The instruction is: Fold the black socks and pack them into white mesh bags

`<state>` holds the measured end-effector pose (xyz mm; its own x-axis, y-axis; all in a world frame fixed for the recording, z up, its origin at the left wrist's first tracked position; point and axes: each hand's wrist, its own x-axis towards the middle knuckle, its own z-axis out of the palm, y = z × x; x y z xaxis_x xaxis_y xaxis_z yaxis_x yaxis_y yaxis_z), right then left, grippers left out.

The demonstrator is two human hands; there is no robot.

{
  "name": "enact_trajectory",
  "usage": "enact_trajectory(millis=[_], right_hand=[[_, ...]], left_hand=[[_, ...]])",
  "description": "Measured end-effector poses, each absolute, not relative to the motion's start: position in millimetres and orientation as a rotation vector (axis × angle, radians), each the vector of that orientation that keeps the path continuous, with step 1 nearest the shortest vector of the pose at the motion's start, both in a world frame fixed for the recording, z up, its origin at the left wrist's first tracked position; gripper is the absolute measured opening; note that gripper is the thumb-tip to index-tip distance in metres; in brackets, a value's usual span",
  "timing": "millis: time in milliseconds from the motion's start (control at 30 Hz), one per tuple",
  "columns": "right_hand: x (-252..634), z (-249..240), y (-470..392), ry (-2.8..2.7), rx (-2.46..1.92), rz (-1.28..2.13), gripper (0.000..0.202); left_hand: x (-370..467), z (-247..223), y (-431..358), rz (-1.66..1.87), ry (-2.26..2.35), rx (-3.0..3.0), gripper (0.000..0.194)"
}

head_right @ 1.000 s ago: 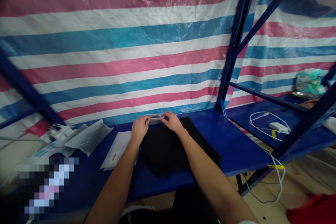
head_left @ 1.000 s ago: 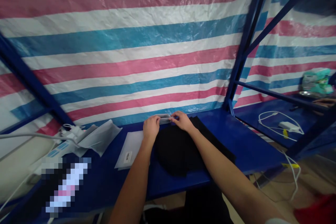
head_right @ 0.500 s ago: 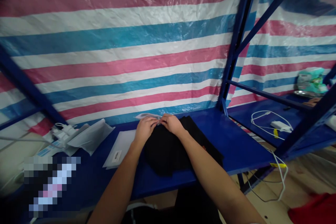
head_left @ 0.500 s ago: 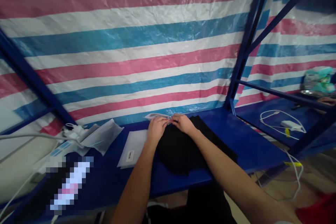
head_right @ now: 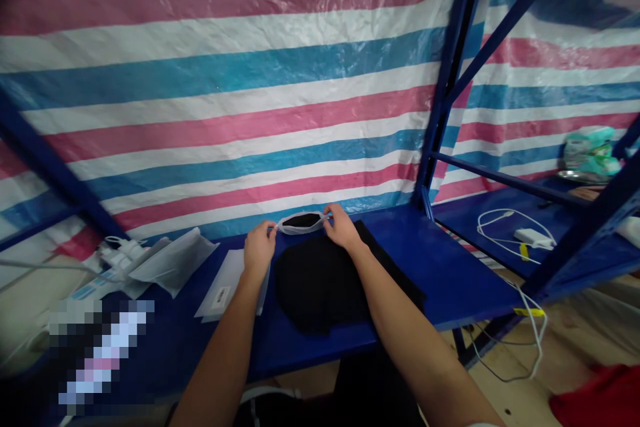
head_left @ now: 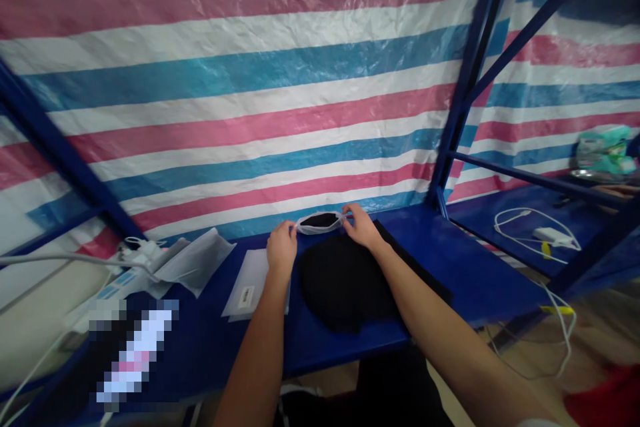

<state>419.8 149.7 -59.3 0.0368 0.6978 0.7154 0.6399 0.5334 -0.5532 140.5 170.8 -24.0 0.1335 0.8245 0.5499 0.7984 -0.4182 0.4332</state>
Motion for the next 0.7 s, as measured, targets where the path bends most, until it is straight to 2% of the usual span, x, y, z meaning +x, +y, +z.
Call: enact_trajectory(millis=[100,233,367,467,533,633,700], right_hand=[[407.1,-50.4,141.4,-1.806,-1.033,0.031,0.028],[397.8,-49.6,137.2,-1.976,-1.106,-0.016,0.029],[393.0,-53.2,143.3,-1.843,-1.173,0.084,0.039],[389.2,-48.5,147.8,-1.523,-1.108,0.349,0.043],[385.9,-43.6,147.9,-1.305,-0.998,0.61,0.053],[379.4,-38.0,142.7,-1.084,-0.812,0.992,0.067],[375.6,-35.4,137.1,-1.034,-0.752,1.171,0.068]], left_hand=[[146.1,-26.7,174.4,1.278,1.496,2.276,0.016],[152.8,-26.4,174.9,1.419,1.241,2.213,0.013],[161.8,-21.1,168.8,1.555,0.939,2.116,0.01],[167.5,-20.7,168.5,1.676,0.891,1.895,0.03],[169.5,-23.3,171.4,1.693,0.965,1.745,0.046],[170.2,-27.5,175.0,1.488,0.971,1.637,0.05],[169.6,-27.3,174.0,1.342,0.929,1.621,0.051]])
